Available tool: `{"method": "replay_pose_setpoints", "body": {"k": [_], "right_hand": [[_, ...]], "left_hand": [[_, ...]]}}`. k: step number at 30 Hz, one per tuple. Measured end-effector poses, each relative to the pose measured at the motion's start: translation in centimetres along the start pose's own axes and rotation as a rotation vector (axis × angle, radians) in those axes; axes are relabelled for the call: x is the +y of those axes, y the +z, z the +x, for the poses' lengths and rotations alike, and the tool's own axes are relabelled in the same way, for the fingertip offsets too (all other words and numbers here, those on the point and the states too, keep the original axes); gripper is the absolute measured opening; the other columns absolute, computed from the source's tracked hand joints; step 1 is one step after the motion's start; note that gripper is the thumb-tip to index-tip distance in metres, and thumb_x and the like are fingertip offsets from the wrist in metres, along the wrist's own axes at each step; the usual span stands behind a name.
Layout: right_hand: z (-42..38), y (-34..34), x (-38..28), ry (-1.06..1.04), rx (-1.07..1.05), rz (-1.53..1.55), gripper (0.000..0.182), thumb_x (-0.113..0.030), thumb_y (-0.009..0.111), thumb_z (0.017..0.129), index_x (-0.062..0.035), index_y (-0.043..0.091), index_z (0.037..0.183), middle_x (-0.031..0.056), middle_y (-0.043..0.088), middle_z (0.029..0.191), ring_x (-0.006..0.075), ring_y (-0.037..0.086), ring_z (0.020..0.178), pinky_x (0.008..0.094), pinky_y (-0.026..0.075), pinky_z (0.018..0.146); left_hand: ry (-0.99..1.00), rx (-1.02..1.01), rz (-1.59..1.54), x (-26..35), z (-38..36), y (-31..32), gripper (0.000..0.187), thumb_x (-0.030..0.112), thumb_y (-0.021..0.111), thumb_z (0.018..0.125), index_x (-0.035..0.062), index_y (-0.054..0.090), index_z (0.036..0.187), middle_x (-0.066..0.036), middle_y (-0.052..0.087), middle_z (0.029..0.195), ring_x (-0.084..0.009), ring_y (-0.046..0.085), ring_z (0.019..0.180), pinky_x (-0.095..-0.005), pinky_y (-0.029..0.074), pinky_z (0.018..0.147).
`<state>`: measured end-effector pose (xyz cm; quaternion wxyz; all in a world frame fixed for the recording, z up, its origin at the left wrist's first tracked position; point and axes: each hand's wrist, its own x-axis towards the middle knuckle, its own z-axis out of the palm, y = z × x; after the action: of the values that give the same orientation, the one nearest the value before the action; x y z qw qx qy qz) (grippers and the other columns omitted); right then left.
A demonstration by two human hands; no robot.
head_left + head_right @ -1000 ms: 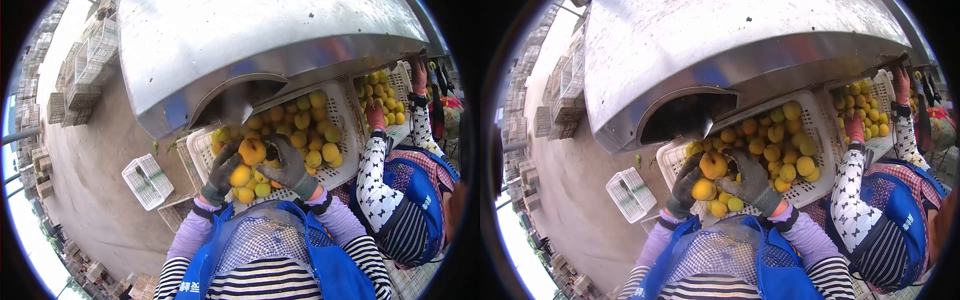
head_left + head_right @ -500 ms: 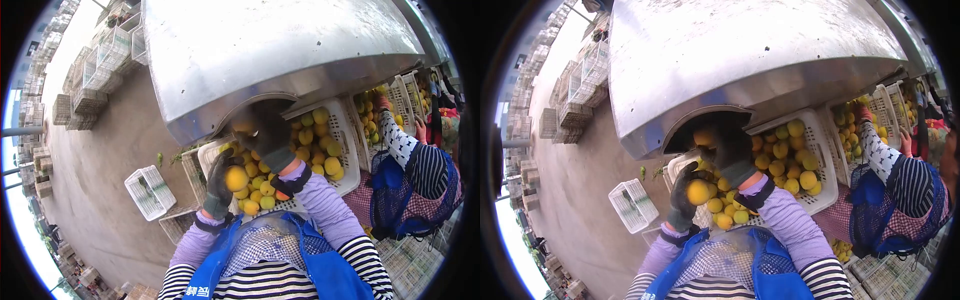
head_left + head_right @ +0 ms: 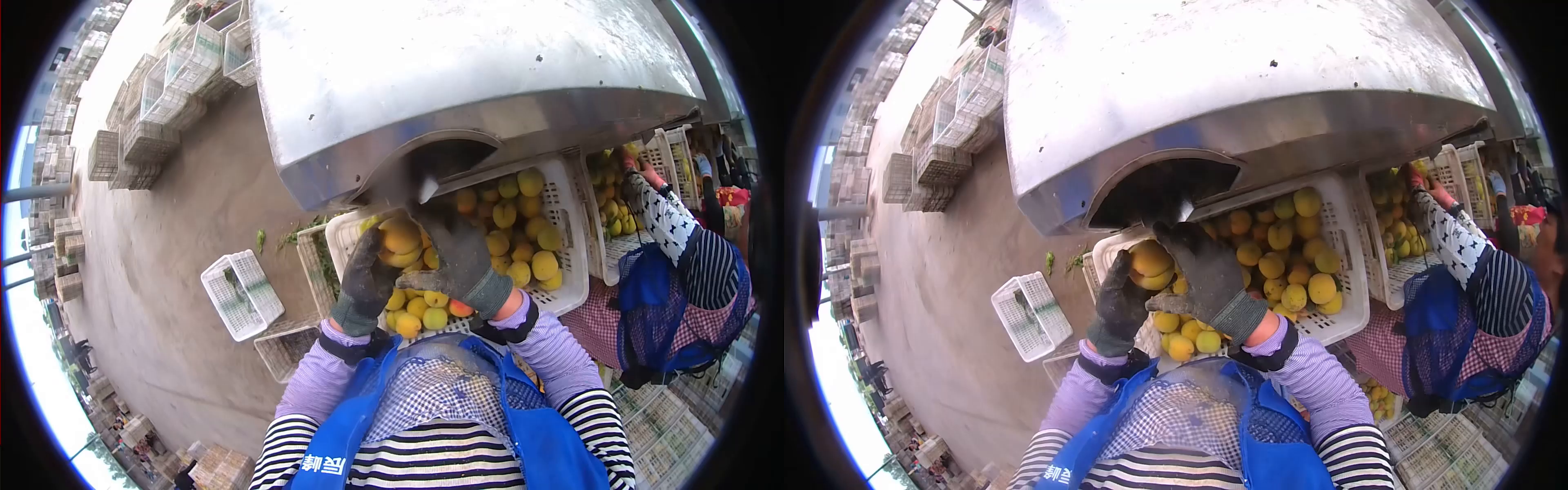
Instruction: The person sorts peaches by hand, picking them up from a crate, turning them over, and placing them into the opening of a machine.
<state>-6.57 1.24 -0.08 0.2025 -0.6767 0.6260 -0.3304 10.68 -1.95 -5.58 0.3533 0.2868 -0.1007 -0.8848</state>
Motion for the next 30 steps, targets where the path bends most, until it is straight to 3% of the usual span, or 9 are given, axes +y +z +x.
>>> {"method": "replay_pose_setpoints", "body": {"k": [1, 7, 10, 13, 19, 24, 25, 27, 30], "right_hand": [[-0.9, 0.2, -0.2, -0.011, -0.064, -0.047, 0.09, -0.039, 0.086, 0.064, -0.0046, 0.046, 0.138, 0.0171, 0.057, 0.122, 0.0332, 0.059, 0.109, 0.0421, 0.051, 0.087], [-2.3, 1.2, -0.2, 0.169, 0.262, 0.167, 0.079, -0.03, 0.084, 0.066, -0.0084, 0.05, 0.134, 0.0187, 0.053, 0.124, 0.0359, 0.057, 0.109, 0.0413, 0.051, 0.087], [-2.6, 0.9, 0.7, 0.153, 0.203, 0.174, 0.075, -0.029, 0.082, 0.067, -0.0106, 0.051, 0.133, 0.0166, 0.053, 0.123, 0.0348, 0.059, 0.105, 0.042, 0.052, 0.085], [-2.2, 0.3, -0.4, 0.063, 0.17, -0.055, 0.073, -0.032, 0.083, 0.066, -0.0109, 0.054, 0.129, 0.0162, 0.054, 0.119, 0.0333, 0.06, 0.099, 0.0419, 0.053, 0.08], [0.4, 2.0, 0.5, 0.264, 0.101, -0.376, 0.069, -0.041, 0.08, 0.065, -0.0086, 0.061, 0.123, 0.0133, 0.061, 0.107, 0.0338, 0.061, 0.093, 0.0441, 0.05, 0.078], [6.1, 2.8, 4.7, -0.029, 0.279, -0.324, 0.058, -0.04, 0.08, 0.07, -0.0087, 0.063, 0.116, 0.0127, 0.065, 0.097, 0.0312, 0.063, 0.085, 0.0433, 0.05, 0.075], [7.3, 3.2, 5.3, -0.075, 0.283, -0.365, 0.054, -0.04, 0.08, 0.072, -0.0093, 0.063, 0.114, 0.0131, 0.065, 0.095, 0.0302, 0.064, 0.085, 0.0421, 0.051, 0.074], [8.9, 2.8, 4.2, 0.1, 0.127, -0.494, 0.048, -0.038, 0.079, 0.074, -0.0088, 0.065, 0.109, 0.013, 0.066, 0.091, 0.0298, 0.065, 0.083, 0.0411, 0.052, 0.071], [7.8, 1.0, 3.8, 0.079, 0.267, -0.213, 0.04, -0.035, 0.077, 0.078, -0.0093, 0.066, 0.106, 0.013, 0.067, 0.089, 0.0293, 0.066, 0.08, 0.0423, 0.052, 0.07]], "left_hand": [[-0.015, -0.009, 0.025, -0.3, -0.1, 0.3, 0.058, 0.039, 0.051, 0.099, -0.0017, 0.043, 0.139, -0.017, 0.053, 0.136, -0.0316, 0.052, 0.126, -0.0445, 0.039, 0.11], [-0.03, -0.061, -0.072, -0.3, -0.3, 3.9, 0.048, 0.031, 0.052, 0.099, 0.0022, 0.044, 0.137, -0.015, 0.055, 0.13, -0.0284, 0.056, 0.118, -0.042, 0.045, 0.104], [0.013, -0.008, 0.001, 0.2, -0.5, 5.0, 0.045, 0.025, 0.053, 0.098, 0.0052, 0.043, 0.137, -0.015, 0.053, 0.128, -0.0288, 0.058, 0.115, -0.0431, 0.048, 0.101], [0.044, 0.0, 0.112, 0.1, -0.4, 4.6, 0.046, 0.026, 0.054, 0.098, 0.0072, 0.04, 0.138, -0.015, 0.052, 0.127, -0.0293, 0.058, 0.114, -0.0442, 0.05, 0.098], [0.211, 0.098, 0.569, -1.3, 0.9, 2.8, 0.05, 0.037, 0.049, 0.102, 0.0093, 0.037, 0.141, -0.014, 0.052, 0.13, -0.0276, 0.057, 0.115, -0.0426, 0.052, 0.093], [0.142, 0.232, 0.393, -1.4, 1.3, 0.7, 0.05, 0.039, 0.043, 0.105, 0.0101, 0.034, 0.144, -0.015, 0.051, 0.133, -0.0276, 0.058, 0.116, -0.0428, 0.052, 0.091], [0.146, 0.237, 0.376, -1.6, 1.6, 0.1, 0.049, 0.037, 0.044, 0.105, 0.0106, 0.033, 0.145, -0.013, 0.052, 0.13, -0.0255, 0.058, 0.114, -0.0412, 0.051, 0.092], [0.136, 0.254, 0.344, -2.5, 2.0, -1.3, 0.049, 0.032, 0.046, 0.104, 0.0115, 0.033, 0.146, -0.011, 0.054, 0.125, -0.0213, 0.059, 0.11, -0.0378, 0.049, 0.093], [0.145, 0.289, 0.563, -4.6, 3.6, -4.2, 0.048, 0.021, 0.051, 0.1, 0.0069, 0.038, 0.144, -0.014, 0.05, 0.133, -0.0228, 0.057, 0.116, -0.0357, 0.047, 0.098]]}}
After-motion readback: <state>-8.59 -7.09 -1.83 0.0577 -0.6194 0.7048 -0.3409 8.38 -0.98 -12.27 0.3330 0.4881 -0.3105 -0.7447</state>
